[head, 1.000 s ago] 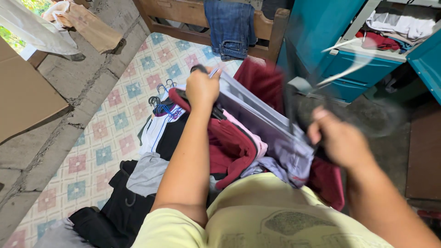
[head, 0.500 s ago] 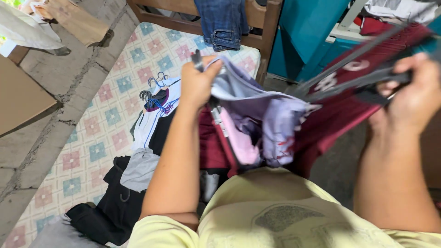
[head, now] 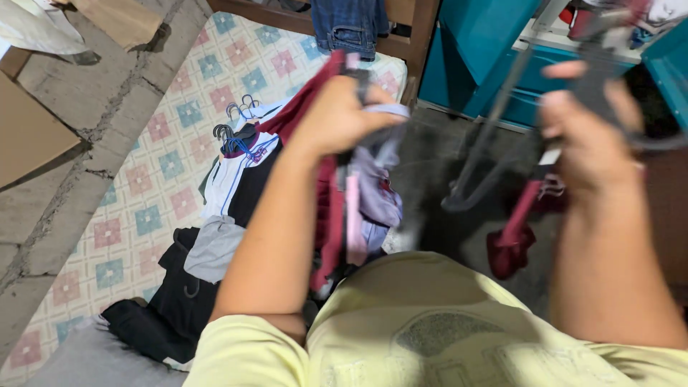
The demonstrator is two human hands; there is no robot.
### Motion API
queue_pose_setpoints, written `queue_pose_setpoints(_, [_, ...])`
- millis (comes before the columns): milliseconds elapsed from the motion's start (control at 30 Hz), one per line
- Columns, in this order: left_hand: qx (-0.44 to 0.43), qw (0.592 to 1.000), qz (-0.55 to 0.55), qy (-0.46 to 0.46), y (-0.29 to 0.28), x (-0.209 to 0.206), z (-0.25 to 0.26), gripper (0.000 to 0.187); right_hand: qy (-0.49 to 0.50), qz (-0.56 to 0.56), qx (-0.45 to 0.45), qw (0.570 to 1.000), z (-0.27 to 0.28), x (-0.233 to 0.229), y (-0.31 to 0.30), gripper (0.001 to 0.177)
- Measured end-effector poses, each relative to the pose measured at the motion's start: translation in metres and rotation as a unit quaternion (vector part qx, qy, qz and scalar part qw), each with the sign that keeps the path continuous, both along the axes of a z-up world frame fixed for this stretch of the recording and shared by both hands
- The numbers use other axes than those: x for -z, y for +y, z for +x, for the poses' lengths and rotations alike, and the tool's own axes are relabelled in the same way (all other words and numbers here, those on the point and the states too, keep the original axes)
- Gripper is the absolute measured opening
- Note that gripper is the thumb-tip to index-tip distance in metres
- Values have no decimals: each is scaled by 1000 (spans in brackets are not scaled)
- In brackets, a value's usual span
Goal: The person picks up shirts from a pile on a bed, places them on hangers, and hangs them in a wardrobe. The person handles multiple shirts and hangers, moving between the bed and the wardrobe.
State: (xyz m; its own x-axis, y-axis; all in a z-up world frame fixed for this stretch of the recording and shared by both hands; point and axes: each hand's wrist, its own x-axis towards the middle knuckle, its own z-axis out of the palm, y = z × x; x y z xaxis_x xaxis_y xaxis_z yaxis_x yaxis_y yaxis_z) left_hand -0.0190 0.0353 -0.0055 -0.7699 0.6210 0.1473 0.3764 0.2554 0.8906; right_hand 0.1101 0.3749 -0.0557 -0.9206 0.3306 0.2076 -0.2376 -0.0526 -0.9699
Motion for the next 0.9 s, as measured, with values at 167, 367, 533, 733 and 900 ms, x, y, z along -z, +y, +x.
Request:
queue_pose_setpoints(167, [85,987,64,123,58,9,19,17,-23,128,-122,984,-23,-26,-84,34])
queue_pose_setpoints(367, [12,995,41,92,59,10,34,16,-65,265,-168,947,-21,-35,-81,21])
queue_pose_setpoints(533, [-46,992,-15,116,62,24,35,35,-121,212,-70,967,-21,-17,-74,23])
queue_pose_setpoints(733, [-214,948,-146,185,29,37,16,53,-13,9,110,994,1,-32,6,37])
queue_pose_setpoints(900, [-247,947,-201,39,16,40,15,39,17,-54,147,987,7,-17,23,40])
